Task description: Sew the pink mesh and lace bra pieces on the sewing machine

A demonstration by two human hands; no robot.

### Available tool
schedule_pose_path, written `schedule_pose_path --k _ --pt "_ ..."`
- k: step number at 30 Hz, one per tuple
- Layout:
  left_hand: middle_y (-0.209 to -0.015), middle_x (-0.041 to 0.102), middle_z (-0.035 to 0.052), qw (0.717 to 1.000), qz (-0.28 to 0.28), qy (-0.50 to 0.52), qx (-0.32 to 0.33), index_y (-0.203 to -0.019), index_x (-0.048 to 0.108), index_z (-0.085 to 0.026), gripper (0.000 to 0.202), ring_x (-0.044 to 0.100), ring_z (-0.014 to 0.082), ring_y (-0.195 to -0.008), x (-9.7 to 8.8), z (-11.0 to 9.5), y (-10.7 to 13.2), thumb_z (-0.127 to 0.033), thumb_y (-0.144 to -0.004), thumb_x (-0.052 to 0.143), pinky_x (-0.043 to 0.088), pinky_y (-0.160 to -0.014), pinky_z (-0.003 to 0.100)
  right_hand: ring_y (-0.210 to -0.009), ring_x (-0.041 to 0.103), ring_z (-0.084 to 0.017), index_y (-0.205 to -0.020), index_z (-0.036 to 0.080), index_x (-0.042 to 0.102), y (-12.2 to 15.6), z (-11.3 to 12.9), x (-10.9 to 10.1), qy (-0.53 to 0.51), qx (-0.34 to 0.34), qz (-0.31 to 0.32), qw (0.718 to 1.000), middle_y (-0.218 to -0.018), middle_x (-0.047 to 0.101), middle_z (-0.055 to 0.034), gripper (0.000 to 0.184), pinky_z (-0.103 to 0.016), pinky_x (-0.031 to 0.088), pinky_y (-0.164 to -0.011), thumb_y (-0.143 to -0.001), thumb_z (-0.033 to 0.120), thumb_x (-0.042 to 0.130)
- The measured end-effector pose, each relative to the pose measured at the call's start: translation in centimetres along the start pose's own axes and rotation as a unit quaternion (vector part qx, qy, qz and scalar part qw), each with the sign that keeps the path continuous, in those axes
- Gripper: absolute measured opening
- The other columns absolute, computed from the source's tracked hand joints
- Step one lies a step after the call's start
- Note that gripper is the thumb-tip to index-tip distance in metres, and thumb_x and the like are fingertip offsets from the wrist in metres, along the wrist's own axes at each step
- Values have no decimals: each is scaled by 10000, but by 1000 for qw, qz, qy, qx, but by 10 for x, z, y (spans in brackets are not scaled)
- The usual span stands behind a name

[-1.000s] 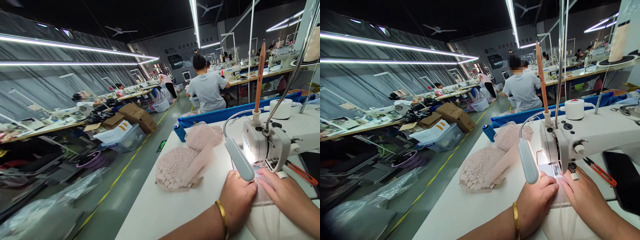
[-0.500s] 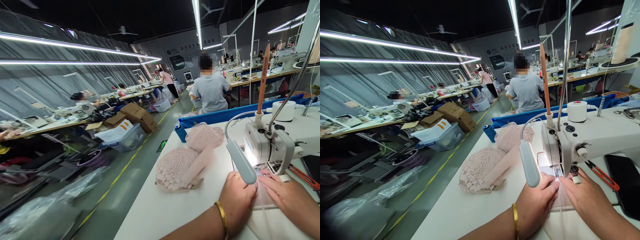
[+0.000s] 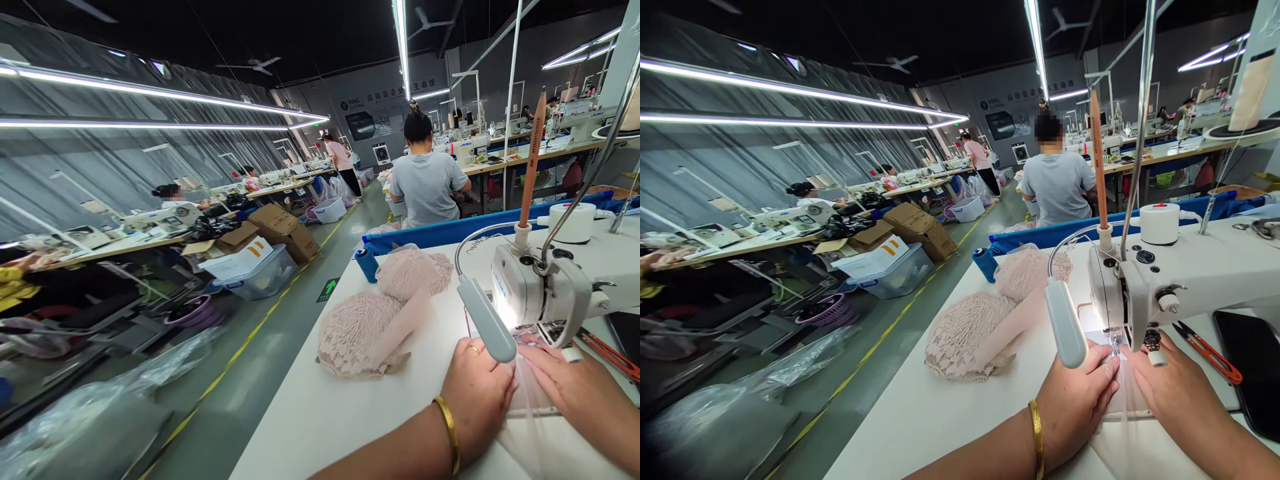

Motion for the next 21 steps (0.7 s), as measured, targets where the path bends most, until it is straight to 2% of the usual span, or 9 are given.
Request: schedule_pose_path --k 4,7,9,10,12,13,14,17,21 --pt "-1230 750 108 999 52 15 0 -1186 678 -185 287 673 336 -1147 -13 -1 3 -395 -996 729 548 -981 540 -893 809 -313 -1190 232 812 6 -4 -2 -62 -9 38 997 -1140 818 -172 489 -371 643 -601 -1094 235 332" --pt "-1281 719 119 991 113 41 60 -1190 662 -198 528 679 340 -1109 -22 -8 10 -619 -899 794 530 -946 504 -1085 775 -319 -1283 304 758 17 -5 -7 -173 -8 125 977 -1353 761 -104 296 -438 666 -853 -1059 393 585" --pt "-1318 697 116 985 136 49 98 -1168 659 -208 518 672 338 -1123 -23 -12 15 -611 -878 807 515 -943 474 -1323 667 -346 -1371 360 705 24 -4 -12 -238 -10 177 955 -1515 664 -57 486 -468 604 -1051 -918 498 814" --pt "-1333 690 108 984 136 52 102 -1130 656 -208 420 667 328 -1138 -21 -12 16 -530 -901 798 507 -951 458 -1381 624 -349 -1367 376 703 26 -4 -14 -264 -11 198 944 -1552 634 -41 522 -468 574 -1099 -883 502 853" --pt "-1293 704 87 985 129 66 90 -1007 626 -197 153 662 285 -1131 -16 -10 15 -295 -940 723 498 -965 414 -1361 638 -339 -1272 365 747 25 -4 -16 -305 -7 231 924 -1514 663 -40 317 -466 565 -1099 -969 458 753" --pt "-1218 721 75 986 123 78 78 -949 596 -197 78 666 255 -1077 -13 -8 13 -195 -927 671 501 -950 386 -1302 673 -333 -1214 347 765 23 -6 -16 -317 2 239 918 -1446 707 -53 232 -468 577 -1065 -1028 434 655" --pt "-1126 729 66 987 117 93 64 -911 566 -201 91 663 229 -999 -9 -6 10 -132 -905 624 507 -918 360 -1228 707 -329 -1162 328 775 19 -9 -16 -325 18 236 916 -1360 748 -69 250 -469 592 -1019 -1070 423 563" --pt "-919 678 49 987 72 143 1 -907 522 -220 95 596 204 -797 -4 3 -3 -129 -891 544 515 -785 326 -1093 730 -325 -1088 295 761 7 -18 -20 -350 90 195 912 -1172 788 -80 359 -456 602 -943 -1107 493 462" --pt "-899 626 42 982 24 178 -64 -937 510 -223 130 544 198 -749 -1 13 -16 -113 -873 484 505 -725 315 -999 719 -285 -1020 291 723 2 -24 -21 -416 183 146 878 -1067 780 -39 393 -379 593 -866 -1131 542 441"
Point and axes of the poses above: each hand's wrist, its own y-axis away from the middle knuckle, its own x-axis out of the palm, z = x × y, the point moved 7 cm from there along -y, towards the middle knuckle
